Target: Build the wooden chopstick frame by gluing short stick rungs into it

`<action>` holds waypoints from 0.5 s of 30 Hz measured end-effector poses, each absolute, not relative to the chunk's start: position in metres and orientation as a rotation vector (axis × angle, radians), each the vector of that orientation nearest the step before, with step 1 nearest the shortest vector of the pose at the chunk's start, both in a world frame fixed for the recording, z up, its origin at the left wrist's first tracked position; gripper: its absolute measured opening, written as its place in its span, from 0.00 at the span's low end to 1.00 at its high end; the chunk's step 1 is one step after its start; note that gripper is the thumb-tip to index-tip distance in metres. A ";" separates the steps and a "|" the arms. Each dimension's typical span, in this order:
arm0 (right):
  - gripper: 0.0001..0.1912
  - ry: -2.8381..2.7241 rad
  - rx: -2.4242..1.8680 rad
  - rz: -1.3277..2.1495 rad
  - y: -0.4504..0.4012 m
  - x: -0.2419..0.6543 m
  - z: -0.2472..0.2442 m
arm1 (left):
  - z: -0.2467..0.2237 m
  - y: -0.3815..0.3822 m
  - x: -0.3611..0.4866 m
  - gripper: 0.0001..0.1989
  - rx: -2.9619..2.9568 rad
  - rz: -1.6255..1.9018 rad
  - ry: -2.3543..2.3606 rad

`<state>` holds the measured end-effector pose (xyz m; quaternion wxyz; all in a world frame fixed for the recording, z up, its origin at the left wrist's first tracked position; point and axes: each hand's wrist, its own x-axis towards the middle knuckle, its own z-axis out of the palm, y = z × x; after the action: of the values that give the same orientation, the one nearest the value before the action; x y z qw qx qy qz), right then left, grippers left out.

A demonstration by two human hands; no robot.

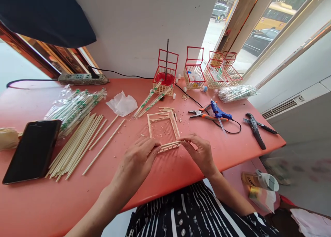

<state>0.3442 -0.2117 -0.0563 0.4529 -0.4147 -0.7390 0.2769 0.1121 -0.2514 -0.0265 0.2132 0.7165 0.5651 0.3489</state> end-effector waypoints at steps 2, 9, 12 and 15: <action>0.07 -1.825 -1.029 0.679 -0.212 0.344 -0.055 | -0.025 -0.253 0.112 0.11 1.918 0.960 1.602; 0.07 -1.822 -1.008 0.643 -0.212 0.342 -0.057 | -0.024 -0.256 0.112 0.10 1.804 1.015 1.644; 0.07 -1.822 -1.004 0.633 -0.212 0.342 -0.058 | -0.024 -0.256 0.112 0.11 1.787 1.048 1.645; 0.07 -1.829 -1.012 0.627 -0.212 0.342 -0.058 | -0.024 -0.258 0.108 0.12 1.713 1.107 1.717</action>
<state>0.3417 -0.2120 -0.0581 0.4615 -0.4115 -0.7434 0.2548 0.1083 -0.2577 -0.0242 0.2355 0.6245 0.6258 0.4035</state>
